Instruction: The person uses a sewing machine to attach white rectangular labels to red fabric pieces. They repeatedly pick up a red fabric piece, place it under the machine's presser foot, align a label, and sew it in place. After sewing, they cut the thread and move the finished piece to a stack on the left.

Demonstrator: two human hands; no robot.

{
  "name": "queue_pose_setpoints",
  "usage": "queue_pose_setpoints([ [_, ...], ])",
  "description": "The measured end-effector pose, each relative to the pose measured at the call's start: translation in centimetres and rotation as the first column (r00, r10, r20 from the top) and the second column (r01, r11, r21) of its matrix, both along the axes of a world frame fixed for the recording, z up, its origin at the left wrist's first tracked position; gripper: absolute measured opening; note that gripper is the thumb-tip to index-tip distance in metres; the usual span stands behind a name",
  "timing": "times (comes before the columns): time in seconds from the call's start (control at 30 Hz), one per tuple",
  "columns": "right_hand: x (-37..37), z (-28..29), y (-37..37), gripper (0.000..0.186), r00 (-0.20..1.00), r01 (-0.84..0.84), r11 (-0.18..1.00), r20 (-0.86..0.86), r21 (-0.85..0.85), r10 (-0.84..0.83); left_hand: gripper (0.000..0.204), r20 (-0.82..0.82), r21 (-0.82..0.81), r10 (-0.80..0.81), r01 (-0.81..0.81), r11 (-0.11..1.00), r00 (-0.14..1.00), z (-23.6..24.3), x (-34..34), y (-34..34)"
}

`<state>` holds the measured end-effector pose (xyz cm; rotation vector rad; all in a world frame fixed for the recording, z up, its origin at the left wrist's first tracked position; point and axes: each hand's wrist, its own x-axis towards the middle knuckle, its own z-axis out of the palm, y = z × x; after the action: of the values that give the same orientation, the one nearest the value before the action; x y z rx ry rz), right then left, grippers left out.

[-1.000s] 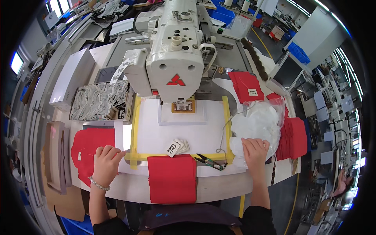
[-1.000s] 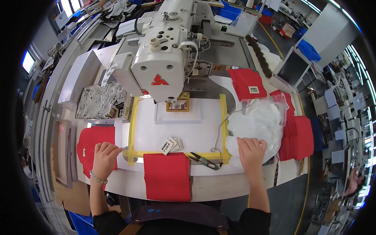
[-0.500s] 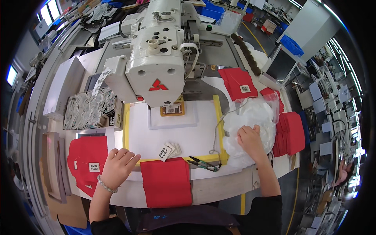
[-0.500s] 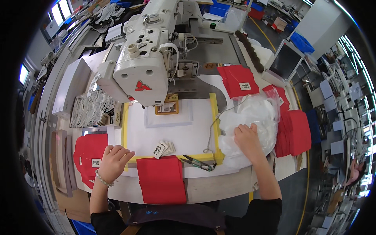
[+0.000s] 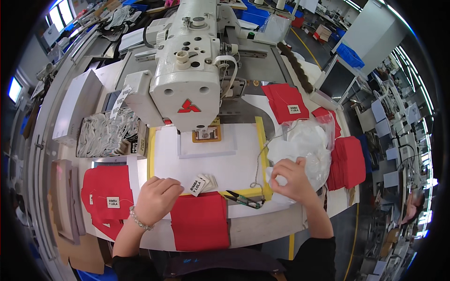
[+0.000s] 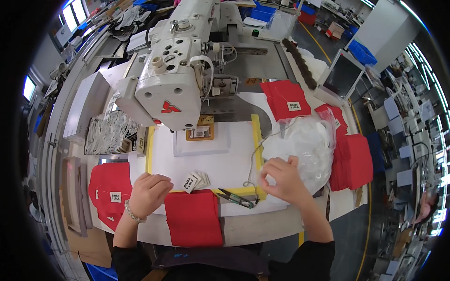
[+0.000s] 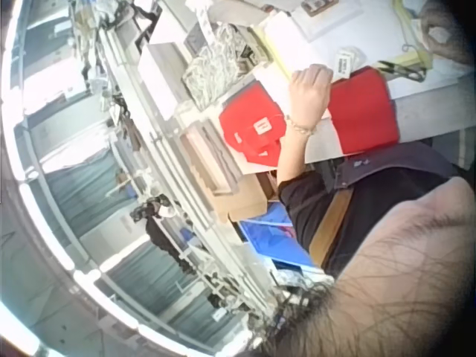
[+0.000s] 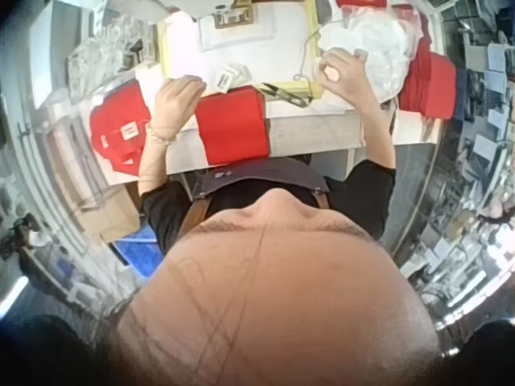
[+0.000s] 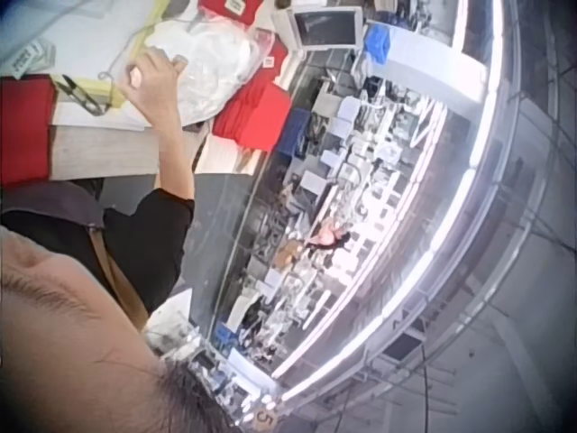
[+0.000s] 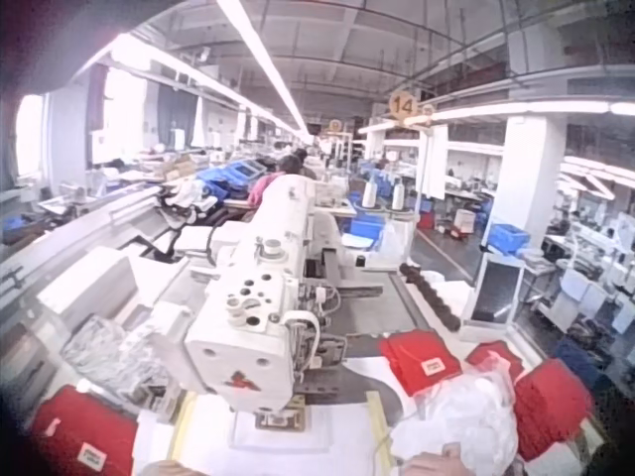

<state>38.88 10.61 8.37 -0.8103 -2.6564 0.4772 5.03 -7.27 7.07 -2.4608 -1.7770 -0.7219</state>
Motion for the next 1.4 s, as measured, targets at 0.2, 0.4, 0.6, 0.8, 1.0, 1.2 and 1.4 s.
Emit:
queue_pose_setpoints([
  [0.2,-6.8,-1.9,-4.1,0.006,0.912,-0.387,0.563,-0.212,-0.730,0.352,0.028,0.704,-0.286,-0.018,0.307,0.908,0.710,1.7,6.5,1.7],
  [0.4,-8.6,-4.5,-3.7,0.009,0.909,-0.416,0.483,-0.343,-0.771,0.236,0.014,0.715,-0.189,-0.060,0.275,0.943,0.696,-1.3,5.8,2.0],
  [0.6,-9.9,-2.3,-2.2,0.014,0.943,-0.280,0.407,-0.328,-0.869,-0.050,0.006,0.719,-0.439,0.310,0.061,0.897,0.622,-0.1,3.7,3.6],
  [0.8,-12.0,-4.6,0.0,0.010,0.906,-0.226,0.936,-0.411,-0.270,0.101,0.005,0.774,-0.224,0.169,0.015,0.974,0.611,-2.9,2.2,5.9],
  [1.0,-12.5,-8.0,3.5,0.016,0.935,-0.225,0.832,-0.128,0.508,0.331,0.014,0.509,-0.154,-0.036,0.132,0.979,0.860,-5.6,-0.6,9.6],
  [1.2,-12.4,-8.5,3.9,0.021,0.955,-0.228,0.891,-0.090,0.394,0.284,0.039,0.200,-0.106,-0.181,0.205,0.973,0.963,-8.1,-1.4,10.7],
  [1.4,-11.8,-8.1,3.3,0.039,0.989,-0.131,0.935,-0.025,0.328,0.148,0.064,0.003,-0.204,-0.089,0.088,0.975,0.996,-7.8,-1.0,10.2],
])
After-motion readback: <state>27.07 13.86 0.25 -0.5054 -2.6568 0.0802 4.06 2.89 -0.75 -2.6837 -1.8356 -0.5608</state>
